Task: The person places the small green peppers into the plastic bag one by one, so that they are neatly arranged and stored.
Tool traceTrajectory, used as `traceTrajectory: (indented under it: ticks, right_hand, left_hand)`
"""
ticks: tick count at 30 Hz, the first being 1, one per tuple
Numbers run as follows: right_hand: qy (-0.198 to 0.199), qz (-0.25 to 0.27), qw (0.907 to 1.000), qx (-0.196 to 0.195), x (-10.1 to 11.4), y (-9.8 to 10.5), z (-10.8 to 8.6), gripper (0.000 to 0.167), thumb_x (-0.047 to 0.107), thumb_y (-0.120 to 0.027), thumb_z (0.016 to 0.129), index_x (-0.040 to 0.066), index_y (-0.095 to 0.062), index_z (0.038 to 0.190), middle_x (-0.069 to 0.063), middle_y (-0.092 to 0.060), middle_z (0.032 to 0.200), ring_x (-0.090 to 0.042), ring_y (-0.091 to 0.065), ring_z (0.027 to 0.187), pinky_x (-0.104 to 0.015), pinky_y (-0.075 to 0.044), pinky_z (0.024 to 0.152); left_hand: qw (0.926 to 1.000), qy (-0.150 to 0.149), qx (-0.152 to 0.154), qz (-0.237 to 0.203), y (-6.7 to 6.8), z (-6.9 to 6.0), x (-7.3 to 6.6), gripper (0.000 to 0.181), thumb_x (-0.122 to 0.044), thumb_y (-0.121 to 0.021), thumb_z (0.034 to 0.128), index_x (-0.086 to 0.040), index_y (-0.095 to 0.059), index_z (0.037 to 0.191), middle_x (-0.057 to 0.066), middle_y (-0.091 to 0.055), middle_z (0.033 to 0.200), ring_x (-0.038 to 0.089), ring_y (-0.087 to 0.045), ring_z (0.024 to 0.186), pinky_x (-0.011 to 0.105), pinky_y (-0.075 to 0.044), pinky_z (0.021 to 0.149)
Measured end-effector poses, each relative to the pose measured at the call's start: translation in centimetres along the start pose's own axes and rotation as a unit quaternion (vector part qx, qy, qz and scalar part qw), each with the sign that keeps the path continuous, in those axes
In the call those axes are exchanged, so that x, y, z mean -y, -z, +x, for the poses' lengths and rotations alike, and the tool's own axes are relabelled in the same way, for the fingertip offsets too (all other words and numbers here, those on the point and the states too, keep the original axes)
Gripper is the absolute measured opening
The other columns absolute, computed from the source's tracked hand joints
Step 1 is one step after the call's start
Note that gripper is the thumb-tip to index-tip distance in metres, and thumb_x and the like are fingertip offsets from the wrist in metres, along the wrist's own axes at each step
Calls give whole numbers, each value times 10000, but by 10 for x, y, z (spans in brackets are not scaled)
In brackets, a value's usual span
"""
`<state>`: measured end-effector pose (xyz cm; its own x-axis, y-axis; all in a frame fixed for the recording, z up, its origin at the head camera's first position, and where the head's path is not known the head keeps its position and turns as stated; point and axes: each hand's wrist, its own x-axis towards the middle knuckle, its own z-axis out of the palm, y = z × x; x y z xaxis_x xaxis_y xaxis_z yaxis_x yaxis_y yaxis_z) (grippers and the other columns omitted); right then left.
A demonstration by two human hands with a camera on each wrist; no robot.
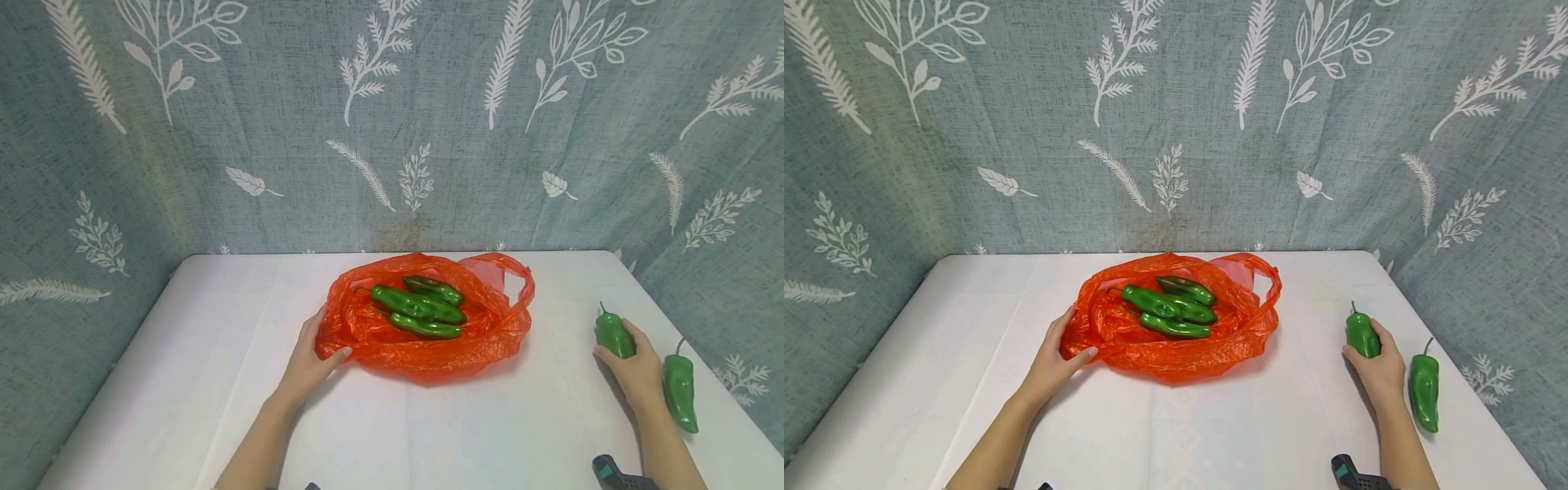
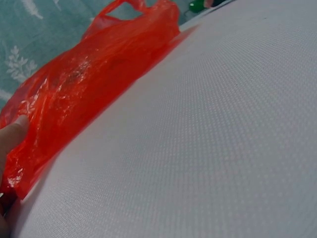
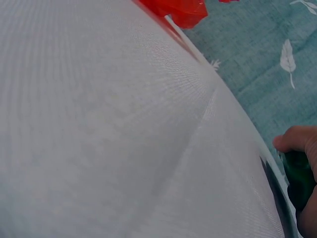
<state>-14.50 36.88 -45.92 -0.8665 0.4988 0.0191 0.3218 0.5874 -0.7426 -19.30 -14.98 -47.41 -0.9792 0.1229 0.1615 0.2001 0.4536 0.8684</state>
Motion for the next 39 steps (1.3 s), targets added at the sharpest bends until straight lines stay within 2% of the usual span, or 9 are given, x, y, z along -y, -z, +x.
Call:
traceTrajectory:
  ticks: [14,21,33,39]
  right_hand:
    - [-30,281,9996,91,15,8,-1,792,289,-601,905,156,-126,1525,-267,-144,1534,-513,-169,1371,-690,-198,1051]
    - [-96,293,9995,79,18,9,-1,794,291,-608,900,157,-135,1524,-256,-145,1539,-502,-167,1378,-685,-200,1054]
    - [401,258,9989,40,30,13,1,767,293,-605,901,143,-172,1516,-267,-193,1523,-508,-239,1343,-669,-260,1031]
    - [687,319,9970,-139,38,15,-3,755,238,-634,881,127,-221,1504,-257,-243,1510,-494,-267,1335,-647,-264,1044]
  left_hand:
    - [10000,76,17,-3,-1,1,2,899,-315,-745,799,-208,-201,1506,80,-314,1474,303,-314,1368,558,-307,1079]
    - [9997,214,65,-33,-1,1,0,909,-335,-747,792,-212,-197,1506,74,-300,1485,299,-303,1374,552,-315,1076]
    - [9995,322,58,-9,-1,1,1,909,-328,-748,792,-222,-195,1506,66,-293,1491,297,-290,1384,550,-305,1082]
    - [9995,324,46,-9,-1,1,1,910,-334,-748,790,-228,-195,1505,67,-292,1490,295,-292,1383,550,-316,1074]
